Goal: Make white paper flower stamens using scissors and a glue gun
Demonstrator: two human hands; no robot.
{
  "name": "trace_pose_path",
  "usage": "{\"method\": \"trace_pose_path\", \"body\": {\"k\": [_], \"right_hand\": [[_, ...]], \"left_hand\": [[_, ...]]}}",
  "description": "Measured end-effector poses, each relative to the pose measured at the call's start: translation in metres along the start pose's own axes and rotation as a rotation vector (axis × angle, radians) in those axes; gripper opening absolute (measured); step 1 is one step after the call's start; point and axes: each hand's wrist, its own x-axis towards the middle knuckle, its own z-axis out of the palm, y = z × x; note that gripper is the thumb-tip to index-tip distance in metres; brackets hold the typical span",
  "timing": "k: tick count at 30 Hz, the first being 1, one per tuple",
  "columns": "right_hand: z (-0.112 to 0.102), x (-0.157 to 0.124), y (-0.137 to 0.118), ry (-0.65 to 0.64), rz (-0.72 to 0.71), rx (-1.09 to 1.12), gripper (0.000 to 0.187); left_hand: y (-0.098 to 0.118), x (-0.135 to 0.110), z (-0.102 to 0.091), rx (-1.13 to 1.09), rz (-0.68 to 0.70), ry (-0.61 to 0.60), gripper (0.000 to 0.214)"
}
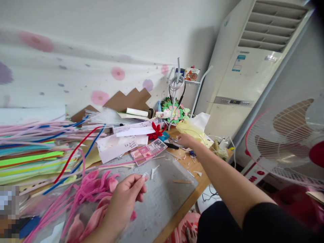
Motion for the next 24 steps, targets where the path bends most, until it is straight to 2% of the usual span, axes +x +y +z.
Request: {"method": "trace_pose_path", "body": {"k": [4, 7, 10, 12, 14, 16, 19, 24], "right_hand": [[-0.012, -0.050, 0.008, 0.043, 0.045, 0.312, 0.031], [0.007, -0.107, 0.007, 0.044, -0.039, 0.556, 0.049], [0.040, -0.167, -0.001, -0.047, -0.124, 0.756, 0.061], [0.058, -0.201, -0.007, -0.197, -0.196, 0.999, 0.060], [0.067, -0.225, -0.013, -0.300, -0.247, 1.044, 0.058], [0.068, -0.238, -0.019, -0.347, -0.278, 1.005, 0.056], [0.067, -0.243, -0.022, -0.410, -0.284, 0.933, 0.056], [0.069, -0.239, -0.018, -0.373, -0.378, 0.766, 0.057]], "left_hand": [[0.006, 0.002, -0.002, -0.018, -0.023, -0.012, 0.029], [0.012, 0.002, -0.002, -0.006, -0.022, -0.043, 0.027], [0.017, 0.000, -0.003, 0.024, -0.014, -0.054, 0.024], [0.020, -0.001, -0.003, 0.048, -0.014, -0.034, 0.023], [0.022, -0.002, -0.002, 0.065, -0.014, 0.016, 0.021], [0.023, -0.003, 0.000, 0.068, -0.009, 0.068, 0.019], [0.023, -0.004, 0.001, 0.045, 0.009, 0.109, 0.018], [0.019, -0.005, 0.000, -0.009, 0.019, 0.133, 0.017]]}}
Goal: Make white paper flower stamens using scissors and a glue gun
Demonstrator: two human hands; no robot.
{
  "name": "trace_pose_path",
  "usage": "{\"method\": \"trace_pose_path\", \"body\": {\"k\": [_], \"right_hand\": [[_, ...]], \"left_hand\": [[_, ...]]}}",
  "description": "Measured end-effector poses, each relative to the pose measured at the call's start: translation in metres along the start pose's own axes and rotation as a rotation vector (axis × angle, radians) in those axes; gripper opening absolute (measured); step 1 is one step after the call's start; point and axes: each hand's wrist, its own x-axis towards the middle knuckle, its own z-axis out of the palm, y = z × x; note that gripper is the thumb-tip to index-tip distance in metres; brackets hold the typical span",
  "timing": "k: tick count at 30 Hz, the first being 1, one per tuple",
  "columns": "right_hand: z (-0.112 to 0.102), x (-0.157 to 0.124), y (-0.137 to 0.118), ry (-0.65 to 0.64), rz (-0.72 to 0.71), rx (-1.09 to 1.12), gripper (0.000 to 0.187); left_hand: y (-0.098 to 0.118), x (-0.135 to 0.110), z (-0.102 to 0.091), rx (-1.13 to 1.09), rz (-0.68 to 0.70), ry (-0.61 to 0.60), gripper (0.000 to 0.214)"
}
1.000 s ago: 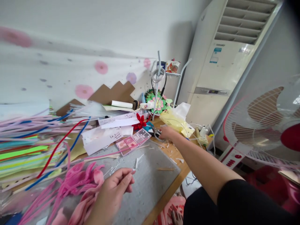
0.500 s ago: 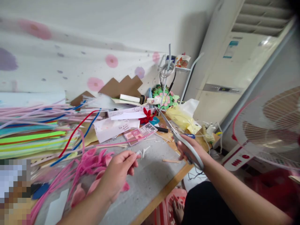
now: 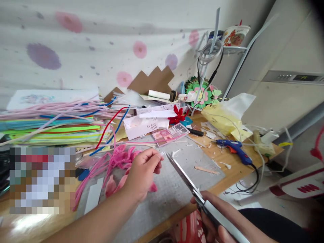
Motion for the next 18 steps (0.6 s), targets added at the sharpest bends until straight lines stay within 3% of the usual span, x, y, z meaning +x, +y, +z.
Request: {"method": "trace_pose_path", "body": {"k": [4, 11, 18], "right_hand": [[0.004, 0.005, -0.003, -0.016, -0.001, -0.067, 0.048], [0.018, 0.006, -0.004, -0.010, 0.106, 0.106, 0.058], [0.017, 0.010, -0.008, -0.029, 0.142, 0.076, 0.051]], "left_hand": [[-0.001, 0.000, 0.000, -0.041, -0.011, 0.012, 0.018], [-0.002, -0.002, 0.004, -0.073, -0.015, 0.024, 0.017], [0.006, -0.008, 0.008, -0.082, -0.082, 0.047, 0.016]]}}
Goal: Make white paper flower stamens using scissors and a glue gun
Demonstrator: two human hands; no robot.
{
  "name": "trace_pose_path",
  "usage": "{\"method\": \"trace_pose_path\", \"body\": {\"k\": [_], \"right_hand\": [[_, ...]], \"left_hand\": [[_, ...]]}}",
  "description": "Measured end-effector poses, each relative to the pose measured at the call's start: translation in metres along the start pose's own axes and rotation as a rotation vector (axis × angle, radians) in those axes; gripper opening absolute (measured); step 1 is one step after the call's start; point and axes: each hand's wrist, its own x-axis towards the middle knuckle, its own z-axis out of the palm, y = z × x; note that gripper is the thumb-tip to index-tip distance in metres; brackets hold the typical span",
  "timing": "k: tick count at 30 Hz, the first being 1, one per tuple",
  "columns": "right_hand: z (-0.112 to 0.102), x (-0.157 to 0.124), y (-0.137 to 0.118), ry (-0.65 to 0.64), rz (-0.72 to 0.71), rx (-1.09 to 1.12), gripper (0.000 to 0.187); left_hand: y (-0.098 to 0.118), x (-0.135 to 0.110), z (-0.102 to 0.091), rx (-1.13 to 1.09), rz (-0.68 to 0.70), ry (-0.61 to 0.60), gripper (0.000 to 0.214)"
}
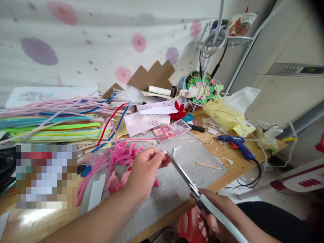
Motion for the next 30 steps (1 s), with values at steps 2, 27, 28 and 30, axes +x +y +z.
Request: {"method": "trace_pose_path", "body": {"k": [2, 27, 28, 30], "right_hand": [[0.003, 0.002, 0.002, -0.006, 0.026, 0.064, 0.055], [-0.113, 0.050, 0.038, 0.524, 0.216, -0.947, 0.046], [-0.116, 0.055, 0.039, 0.522, 0.222, -0.968, 0.046], [-0.120, 0.064, 0.042, 0.532, 0.233, -1.003, 0.046]], "left_hand": [[-0.002, 0.001, 0.000, -0.023, 0.013, -0.005, 0.016], [-0.012, 0.029, -0.024, 0.727, 0.192, -0.209, 0.022], [-0.014, 0.028, -0.023, 0.772, 0.202, -0.215, 0.021], [-0.017, 0.028, -0.022, 0.867, 0.211, -0.215, 0.017]]}}
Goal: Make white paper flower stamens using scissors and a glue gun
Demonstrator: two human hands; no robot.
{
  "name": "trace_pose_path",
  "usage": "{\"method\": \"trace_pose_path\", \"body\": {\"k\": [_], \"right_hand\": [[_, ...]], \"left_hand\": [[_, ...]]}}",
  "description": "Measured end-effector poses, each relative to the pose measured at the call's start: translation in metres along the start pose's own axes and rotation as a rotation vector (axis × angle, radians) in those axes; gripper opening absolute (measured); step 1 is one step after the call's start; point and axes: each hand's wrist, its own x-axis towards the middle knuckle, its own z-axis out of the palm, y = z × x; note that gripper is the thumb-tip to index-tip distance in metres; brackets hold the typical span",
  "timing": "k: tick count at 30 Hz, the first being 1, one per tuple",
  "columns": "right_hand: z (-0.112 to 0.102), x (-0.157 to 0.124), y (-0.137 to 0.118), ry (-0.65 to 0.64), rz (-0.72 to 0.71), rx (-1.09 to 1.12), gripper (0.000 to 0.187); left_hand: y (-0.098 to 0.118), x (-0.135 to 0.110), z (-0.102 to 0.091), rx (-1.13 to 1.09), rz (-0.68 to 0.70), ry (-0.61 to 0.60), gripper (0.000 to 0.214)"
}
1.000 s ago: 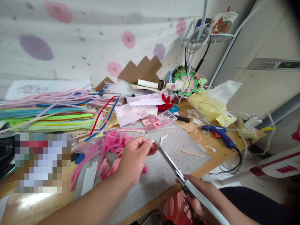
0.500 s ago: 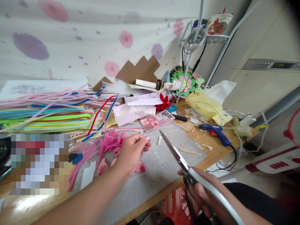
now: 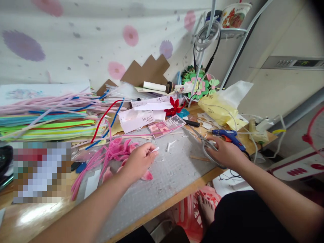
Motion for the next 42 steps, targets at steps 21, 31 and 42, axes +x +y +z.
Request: {"method": "trace_pose_path", "body": {"k": [21, 31, 42], "right_hand": [[0.004, -0.011, -0.088, -0.015, -0.646, 0.300, 0.019], [0.014, -0.012, -0.131, -0.037, -0.606, 0.673, 0.011], [0.010, -0.018, -0.130, 0.167, -0.800, 0.650, 0.013]], "left_hand": [[-0.003, 0.003, 0.019, 0.610, 0.130, -0.006, 0.018], [0.011, -0.015, -0.002, 0.416, 0.142, 0.076, 0.017], [0.012, -0.017, 0.000, 0.191, 0.112, 0.097, 0.013]]}}
